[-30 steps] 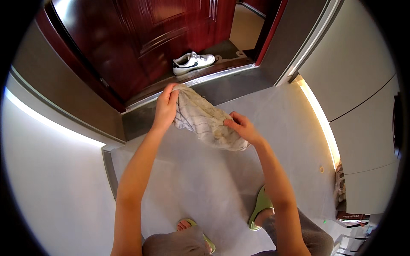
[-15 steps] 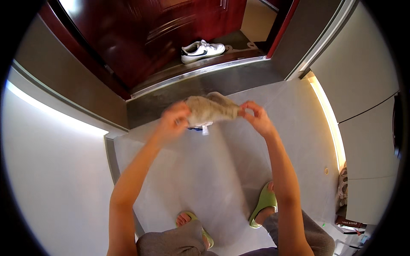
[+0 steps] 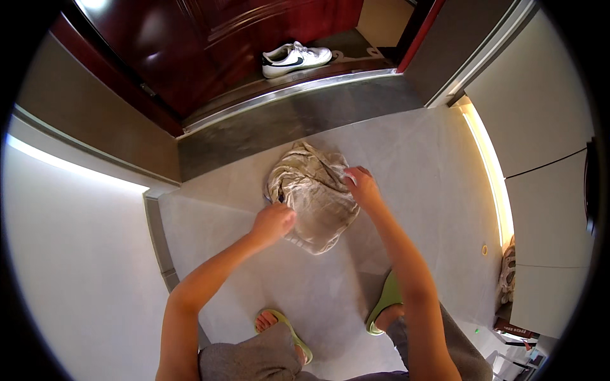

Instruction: The person cleans a pair of clogs using a cloth, then places them into a shoe cabinet and wipes a section of the floor.

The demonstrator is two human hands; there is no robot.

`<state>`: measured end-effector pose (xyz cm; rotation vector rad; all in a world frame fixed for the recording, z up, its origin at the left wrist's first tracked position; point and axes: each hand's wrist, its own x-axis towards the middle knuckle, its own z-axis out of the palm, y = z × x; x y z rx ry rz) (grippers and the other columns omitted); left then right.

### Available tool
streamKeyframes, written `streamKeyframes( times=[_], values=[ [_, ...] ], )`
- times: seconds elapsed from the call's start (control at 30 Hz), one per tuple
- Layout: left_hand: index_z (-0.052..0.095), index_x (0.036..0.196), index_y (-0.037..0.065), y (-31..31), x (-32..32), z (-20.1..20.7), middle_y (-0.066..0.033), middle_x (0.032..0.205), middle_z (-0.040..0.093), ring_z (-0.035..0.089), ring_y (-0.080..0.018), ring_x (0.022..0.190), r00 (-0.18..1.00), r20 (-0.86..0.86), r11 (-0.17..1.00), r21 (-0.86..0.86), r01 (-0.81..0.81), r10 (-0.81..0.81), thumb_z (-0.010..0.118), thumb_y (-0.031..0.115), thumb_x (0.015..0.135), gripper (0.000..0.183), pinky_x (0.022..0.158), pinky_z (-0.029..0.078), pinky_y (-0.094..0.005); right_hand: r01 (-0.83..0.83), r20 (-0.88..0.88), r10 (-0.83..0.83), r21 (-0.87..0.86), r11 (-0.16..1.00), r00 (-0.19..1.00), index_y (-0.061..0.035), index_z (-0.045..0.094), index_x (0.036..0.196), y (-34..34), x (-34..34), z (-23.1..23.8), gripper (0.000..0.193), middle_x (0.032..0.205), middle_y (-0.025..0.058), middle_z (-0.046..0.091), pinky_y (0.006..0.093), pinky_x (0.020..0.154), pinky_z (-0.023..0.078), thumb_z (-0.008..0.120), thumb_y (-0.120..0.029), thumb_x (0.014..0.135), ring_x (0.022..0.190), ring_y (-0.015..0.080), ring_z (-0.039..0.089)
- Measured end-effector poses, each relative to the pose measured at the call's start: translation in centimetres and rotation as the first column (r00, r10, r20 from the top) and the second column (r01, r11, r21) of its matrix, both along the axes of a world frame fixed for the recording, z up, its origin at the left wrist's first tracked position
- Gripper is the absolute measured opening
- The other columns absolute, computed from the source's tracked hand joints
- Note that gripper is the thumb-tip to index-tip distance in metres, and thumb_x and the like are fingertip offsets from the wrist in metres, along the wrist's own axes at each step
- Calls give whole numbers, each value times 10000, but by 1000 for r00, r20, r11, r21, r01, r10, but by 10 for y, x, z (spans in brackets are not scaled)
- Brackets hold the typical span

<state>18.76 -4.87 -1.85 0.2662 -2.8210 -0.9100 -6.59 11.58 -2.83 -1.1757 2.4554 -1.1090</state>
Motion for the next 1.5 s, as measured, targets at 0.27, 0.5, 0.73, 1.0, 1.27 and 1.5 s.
streamKeyframes(
  times=[0.27,0.5,0.73,1.0,1.27,1.5],
  values=[
    [670,885,113,22,-13,-15,-18,923,596,564,-199,951,958,125,888,-359,287,-259,768,208,729,207,799,428,-344,171,-347,-130,89,981,929,-133,692,1048,-72,-6,-28,212,1051,105,672,416,841,489,603,-130,856,1055,337,587],
    [699,947,63,4,-1,47,-92,988,683,629,-291,904,899,-406,985,15,-172,164,646,36,808,151,766,506,-394,103,364,8,-284,953,931,-126,641,908,-60,-47,22,61,854,5,635,281,724,418,677,-160,874,813,155,570],
    [575,1069,26,-67,-1,117,-48,985,646,559,-129,887,553,-412,678,573,-461,724,467,106,1026,141,822,460,-267,269,606,146,-540,798,782,-82,579,934,-71,-65,125,95,844,-45,583,228,686,371,654,-139,927,767,62,480],
    [531,1079,91,-55,37,167,36,902,542,488,-55,812,494,-310,479,838,-261,812,412,183,1055,152,746,427,-223,79,445,153,-460,885,883,-100,572,972,-63,-26,213,116,773,-54,598,200,602,366,635,-195,949,682,30,503],
    [564,1015,117,-90,42,200,75,806,478,400,-32,719,444,-166,353,855,-380,880,446,245,1046,177,632,351,-216,-26,256,72,-181,983,964,-35,661,1023,-124,-31,231,199,785,13,656,245,612,439,701,-173,885,689,77,561],
    [565,1022,117,-103,44,203,77,865,502,419,-42,765,243,-333,389,888,-243,911,446,222,1046,161,676,356,-215,-218,211,340,-449,867,917,-58,669,1100,-140,-22,223,206,768,-30,531,221,643,380,551,-32,932,704,62,451]
  ],
)
